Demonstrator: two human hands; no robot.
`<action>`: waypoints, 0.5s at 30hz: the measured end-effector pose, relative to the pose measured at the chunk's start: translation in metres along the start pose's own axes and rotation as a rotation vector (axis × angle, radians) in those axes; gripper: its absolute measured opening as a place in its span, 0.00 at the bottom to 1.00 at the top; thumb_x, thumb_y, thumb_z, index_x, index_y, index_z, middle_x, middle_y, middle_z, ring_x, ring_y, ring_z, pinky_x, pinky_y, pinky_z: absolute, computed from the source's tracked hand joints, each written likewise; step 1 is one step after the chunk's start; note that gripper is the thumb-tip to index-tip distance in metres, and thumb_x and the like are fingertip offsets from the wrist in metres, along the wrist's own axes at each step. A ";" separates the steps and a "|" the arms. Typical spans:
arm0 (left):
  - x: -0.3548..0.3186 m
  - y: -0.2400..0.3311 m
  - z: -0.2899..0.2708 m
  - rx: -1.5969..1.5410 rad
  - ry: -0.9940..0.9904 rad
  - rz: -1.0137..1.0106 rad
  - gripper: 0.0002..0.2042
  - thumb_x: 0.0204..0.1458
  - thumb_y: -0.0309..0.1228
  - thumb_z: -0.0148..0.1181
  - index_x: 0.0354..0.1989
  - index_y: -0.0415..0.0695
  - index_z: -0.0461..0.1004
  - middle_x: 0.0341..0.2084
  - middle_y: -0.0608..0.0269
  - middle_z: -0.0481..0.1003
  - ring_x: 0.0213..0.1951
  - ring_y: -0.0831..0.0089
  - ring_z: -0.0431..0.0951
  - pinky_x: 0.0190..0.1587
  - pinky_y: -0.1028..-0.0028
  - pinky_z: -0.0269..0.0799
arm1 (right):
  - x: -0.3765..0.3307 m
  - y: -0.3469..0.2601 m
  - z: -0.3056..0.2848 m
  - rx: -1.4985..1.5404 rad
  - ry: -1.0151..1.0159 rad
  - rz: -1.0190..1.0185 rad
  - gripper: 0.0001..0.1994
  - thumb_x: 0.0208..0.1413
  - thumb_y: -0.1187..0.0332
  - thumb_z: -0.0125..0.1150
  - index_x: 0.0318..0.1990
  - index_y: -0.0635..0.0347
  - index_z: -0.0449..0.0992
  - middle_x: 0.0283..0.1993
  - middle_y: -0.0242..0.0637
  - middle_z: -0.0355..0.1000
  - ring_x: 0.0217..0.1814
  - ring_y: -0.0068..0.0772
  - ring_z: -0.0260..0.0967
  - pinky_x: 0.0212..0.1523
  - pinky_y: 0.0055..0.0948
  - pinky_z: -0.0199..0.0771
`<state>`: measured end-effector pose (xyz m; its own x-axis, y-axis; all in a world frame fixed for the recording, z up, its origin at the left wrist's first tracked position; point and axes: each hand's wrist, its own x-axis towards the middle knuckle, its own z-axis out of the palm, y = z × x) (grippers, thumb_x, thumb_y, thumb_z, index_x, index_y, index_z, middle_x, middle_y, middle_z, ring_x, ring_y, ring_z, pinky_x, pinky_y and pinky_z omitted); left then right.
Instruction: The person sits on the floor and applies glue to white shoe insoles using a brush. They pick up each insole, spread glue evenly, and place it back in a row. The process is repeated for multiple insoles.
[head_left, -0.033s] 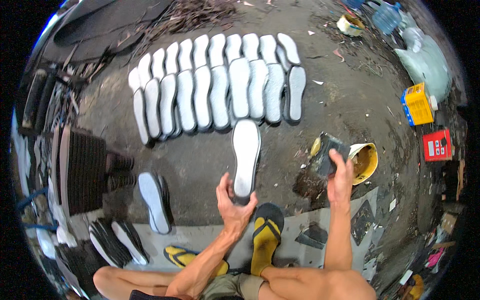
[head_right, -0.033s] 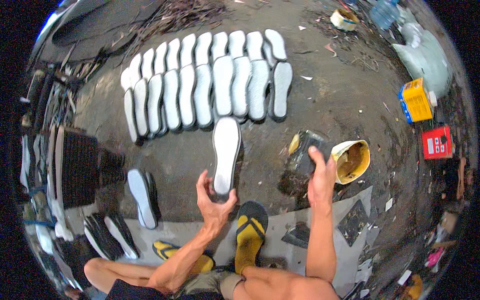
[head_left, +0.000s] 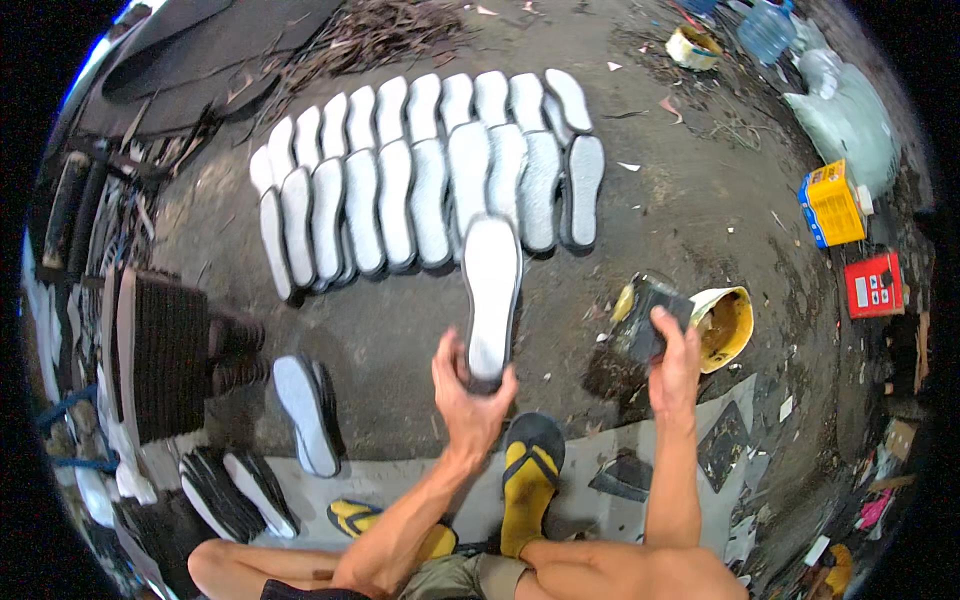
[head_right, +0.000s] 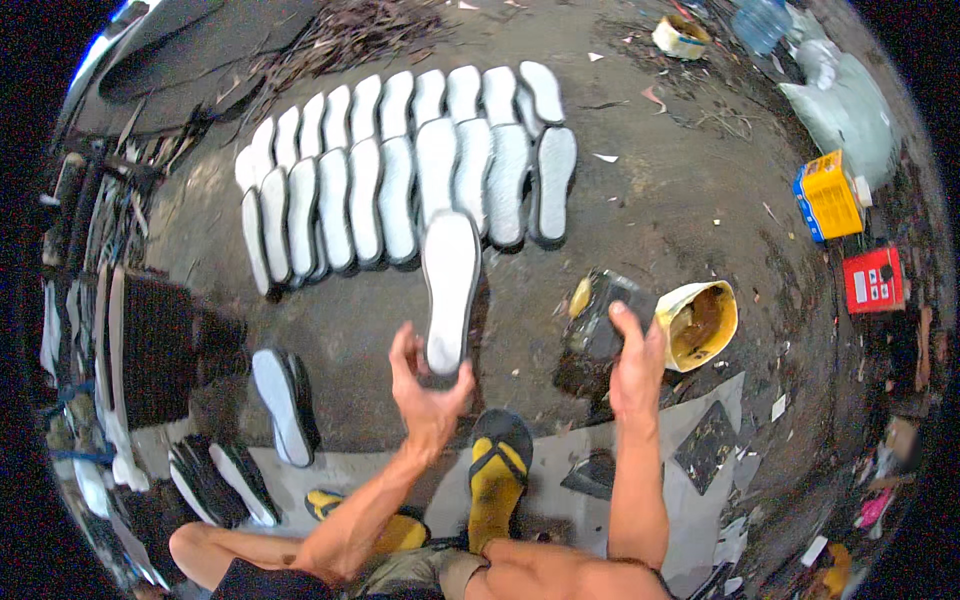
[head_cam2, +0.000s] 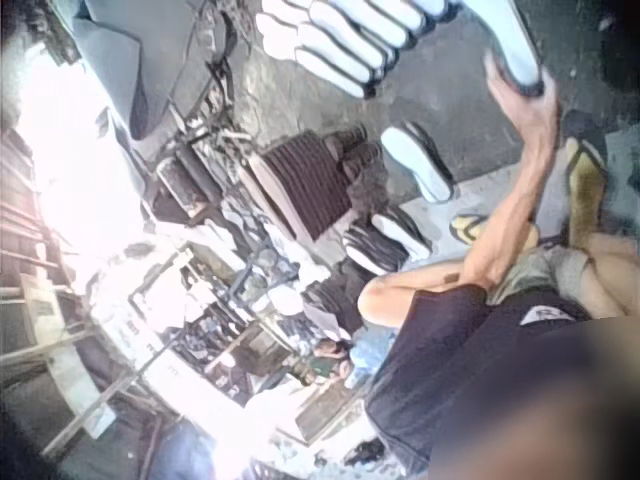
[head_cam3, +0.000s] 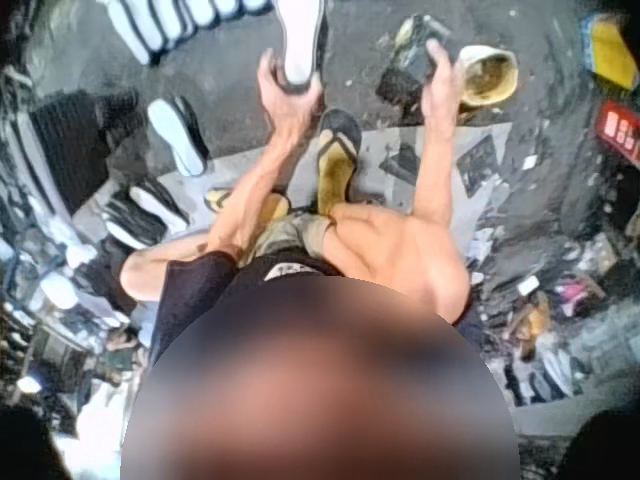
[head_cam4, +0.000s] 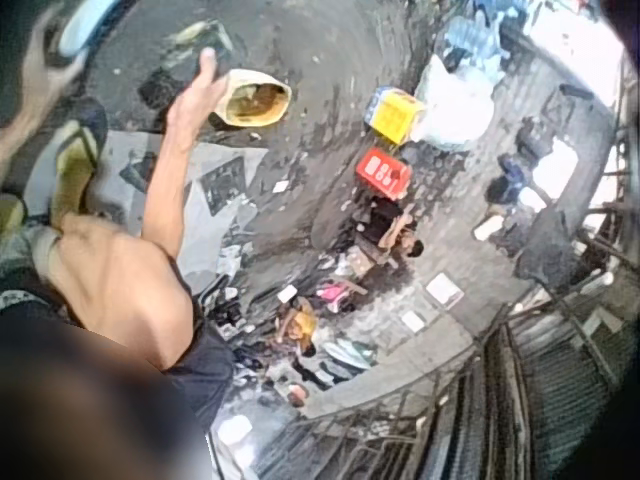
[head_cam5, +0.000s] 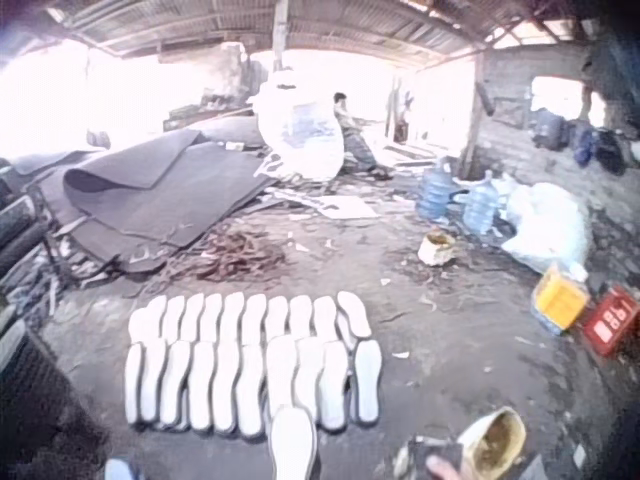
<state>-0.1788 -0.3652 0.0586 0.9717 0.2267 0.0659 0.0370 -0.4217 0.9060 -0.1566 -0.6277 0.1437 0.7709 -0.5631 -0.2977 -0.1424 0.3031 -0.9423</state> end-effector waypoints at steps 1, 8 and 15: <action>0.038 0.010 0.031 -0.086 0.091 0.113 0.47 0.47 0.31 0.84 0.76 0.35 0.64 0.56 0.50 0.74 0.53 0.61 0.77 0.56 0.61 0.77 | 0.001 0.005 -0.007 0.001 -0.015 0.024 0.18 0.67 0.69 0.69 0.61 0.65 0.80 0.56 0.35 0.82 0.55 0.29 0.80 0.58 0.34 0.82; 0.285 0.087 0.176 -0.006 0.112 0.267 0.53 0.43 0.46 0.90 0.72 0.29 0.65 0.52 0.39 0.80 0.50 0.49 0.82 0.54 0.57 0.80 | 0.000 0.019 -0.038 -0.037 0.093 0.061 0.22 0.65 0.69 0.71 0.65 0.64 0.76 0.58 0.33 0.79 0.59 0.28 0.76 0.66 0.33 0.75; 0.203 0.054 0.108 -0.052 0.186 0.246 0.43 0.52 0.44 0.84 0.69 0.30 0.70 0.59 0.42 0.74 0.60 0.52 0.76 0.64 0.56 0.74 | -0.004 0.018 -0.043 0.003 0.106 0.060 0.20 0.66 0.71 0.70 0.63 0.64 0.77 0.57 0.32 0.80 0.57 0.27 0.77 0.64 0.31 0.75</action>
<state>0.0455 -0.4365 0.0761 0.8907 0.2820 0.3566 -0.2105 -0.4394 0.8733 -0.1890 -0.6534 0.1210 0.6914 -0.6217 -0.3682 -0.1844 0.3408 -0.9219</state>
